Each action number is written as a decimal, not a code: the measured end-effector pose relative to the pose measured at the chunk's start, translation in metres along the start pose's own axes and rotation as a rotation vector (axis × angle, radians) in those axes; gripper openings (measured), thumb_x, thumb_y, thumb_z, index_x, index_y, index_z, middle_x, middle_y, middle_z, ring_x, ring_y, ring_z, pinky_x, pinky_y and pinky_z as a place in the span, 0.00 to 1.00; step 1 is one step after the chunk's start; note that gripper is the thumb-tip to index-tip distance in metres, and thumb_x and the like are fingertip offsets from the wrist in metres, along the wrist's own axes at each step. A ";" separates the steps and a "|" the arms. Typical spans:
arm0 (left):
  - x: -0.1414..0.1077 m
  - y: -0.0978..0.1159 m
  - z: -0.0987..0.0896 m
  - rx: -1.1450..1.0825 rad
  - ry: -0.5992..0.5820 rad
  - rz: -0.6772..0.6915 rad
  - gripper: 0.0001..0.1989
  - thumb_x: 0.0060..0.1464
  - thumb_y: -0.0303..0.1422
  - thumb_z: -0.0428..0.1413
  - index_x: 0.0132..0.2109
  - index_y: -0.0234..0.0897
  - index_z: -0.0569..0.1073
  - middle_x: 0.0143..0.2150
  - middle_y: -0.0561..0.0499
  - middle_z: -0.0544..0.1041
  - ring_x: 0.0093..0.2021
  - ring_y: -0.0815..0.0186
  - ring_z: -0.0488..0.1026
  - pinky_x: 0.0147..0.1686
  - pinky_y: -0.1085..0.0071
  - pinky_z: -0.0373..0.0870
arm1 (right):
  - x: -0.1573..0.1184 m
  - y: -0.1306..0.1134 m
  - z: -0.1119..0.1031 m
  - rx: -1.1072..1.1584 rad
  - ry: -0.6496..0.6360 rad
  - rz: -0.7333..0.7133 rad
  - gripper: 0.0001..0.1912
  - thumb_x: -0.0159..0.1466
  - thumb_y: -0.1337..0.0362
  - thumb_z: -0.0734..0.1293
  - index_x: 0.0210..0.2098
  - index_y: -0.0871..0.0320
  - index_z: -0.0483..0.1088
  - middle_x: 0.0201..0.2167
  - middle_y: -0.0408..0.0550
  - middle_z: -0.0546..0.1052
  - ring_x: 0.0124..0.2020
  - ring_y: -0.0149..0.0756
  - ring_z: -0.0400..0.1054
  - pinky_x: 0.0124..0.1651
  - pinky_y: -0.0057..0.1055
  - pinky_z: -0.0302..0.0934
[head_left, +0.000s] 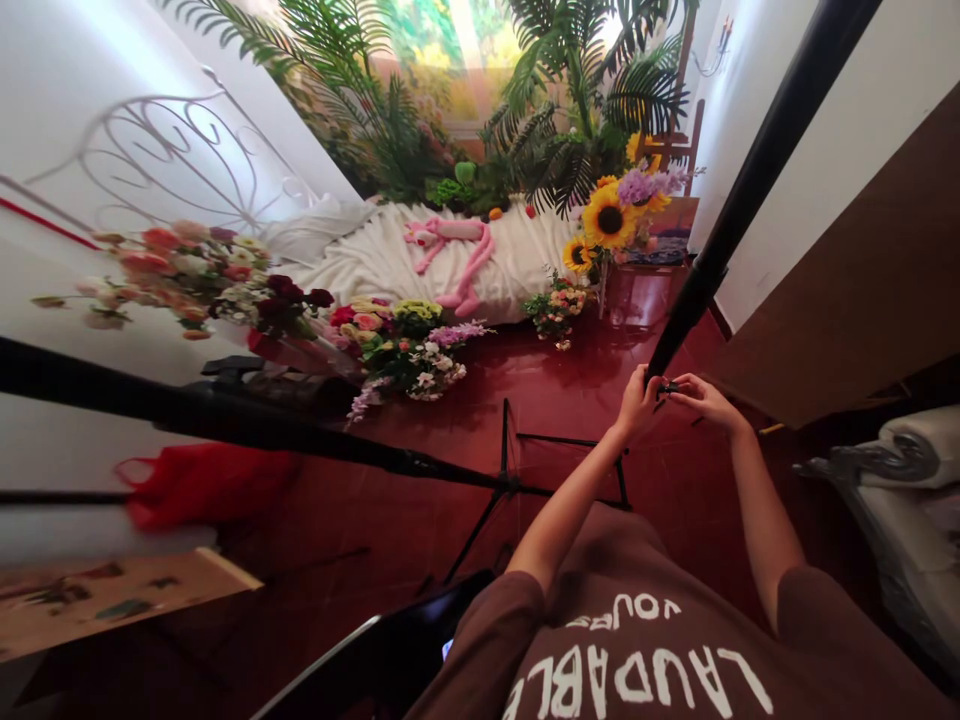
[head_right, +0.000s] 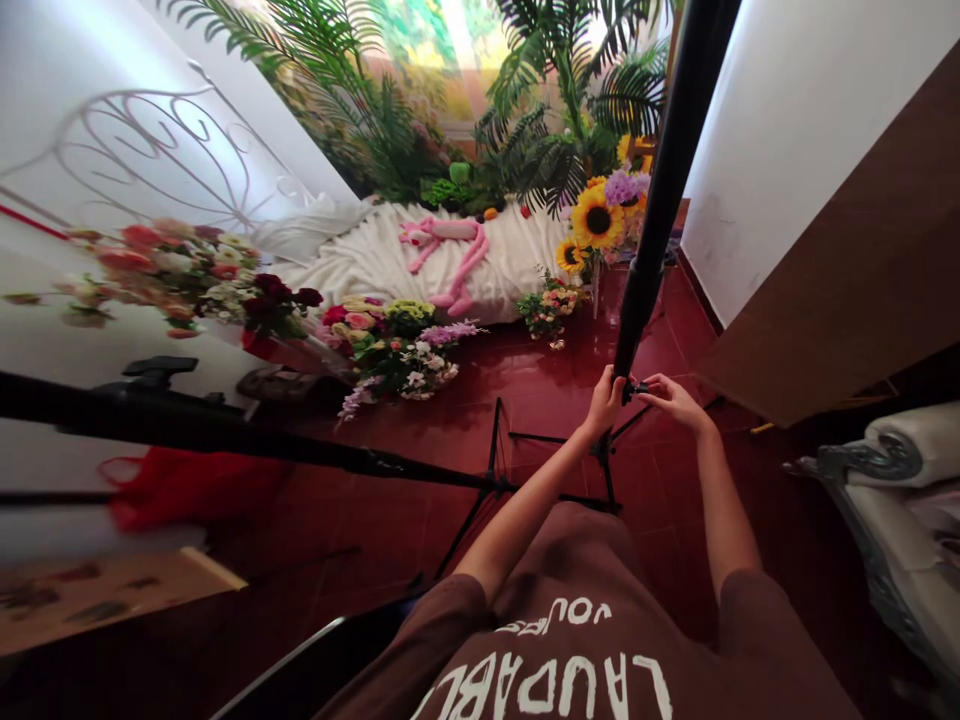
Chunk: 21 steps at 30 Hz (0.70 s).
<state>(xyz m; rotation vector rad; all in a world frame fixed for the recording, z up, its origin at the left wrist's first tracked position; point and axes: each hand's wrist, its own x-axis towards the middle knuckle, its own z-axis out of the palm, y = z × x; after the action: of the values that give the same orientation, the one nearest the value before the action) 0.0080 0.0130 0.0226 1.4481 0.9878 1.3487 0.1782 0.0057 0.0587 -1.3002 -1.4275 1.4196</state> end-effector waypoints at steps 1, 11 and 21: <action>0.000 0.000 0.001 0.005 0.009 0.000 0.22 0.61 0.51 0.44 0.42 0.36 0.68 0.38 0.45 0.75 0.36 0.66 0.72 0.40 0.68 0.68 | 0.000 0.002 0.001 -0.014 0.015 -0.030 0.19 0.49 0.57 0.76 0.37 0.57 0.70 0.34 0.45 0.78 0.35 0.32 0.70 0.39 0.29 0.63; -0.001 -0.001 0.006 0.047 0.060 -0.026 0.21 0.61 0.49 0.45 0.44 0.35 0.69 0.32 0.49 0.74 0.31 0.69 0.71 0.36 0.72 0.67 | -0.001 0.026 0.033 -0.201 0.499 -0.388 0.14 0.59 0.56 0.67 0.22 0.57 0.68 0.41 0.49 0.74 0.40 0.36 0.70 0.37 0.33 0.66; -0.001 0.003 0.003 0.055 0.030 0.024 0.21 0.62 0.49 0.44 0.40 0.35 0.67 0.33 0.49 0.72 0.31 0.70 0.69 0.36 0.72 0.67 | -0.003 -0.094 0.044 -0.172 0.576 -0.758 0.26 0.62 0.55 0.68 0.59 0.45 0.60 0.52 0.46 0.70 0.47 0.36 0.70 0.45 0.35 0.69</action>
<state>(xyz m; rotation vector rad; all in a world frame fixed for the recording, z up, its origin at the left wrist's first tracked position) 0.0109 0.0113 0.0250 1.4885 1.0374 1.3736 0.1216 0.0036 0.1458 -0.9783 -1.4177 0.3884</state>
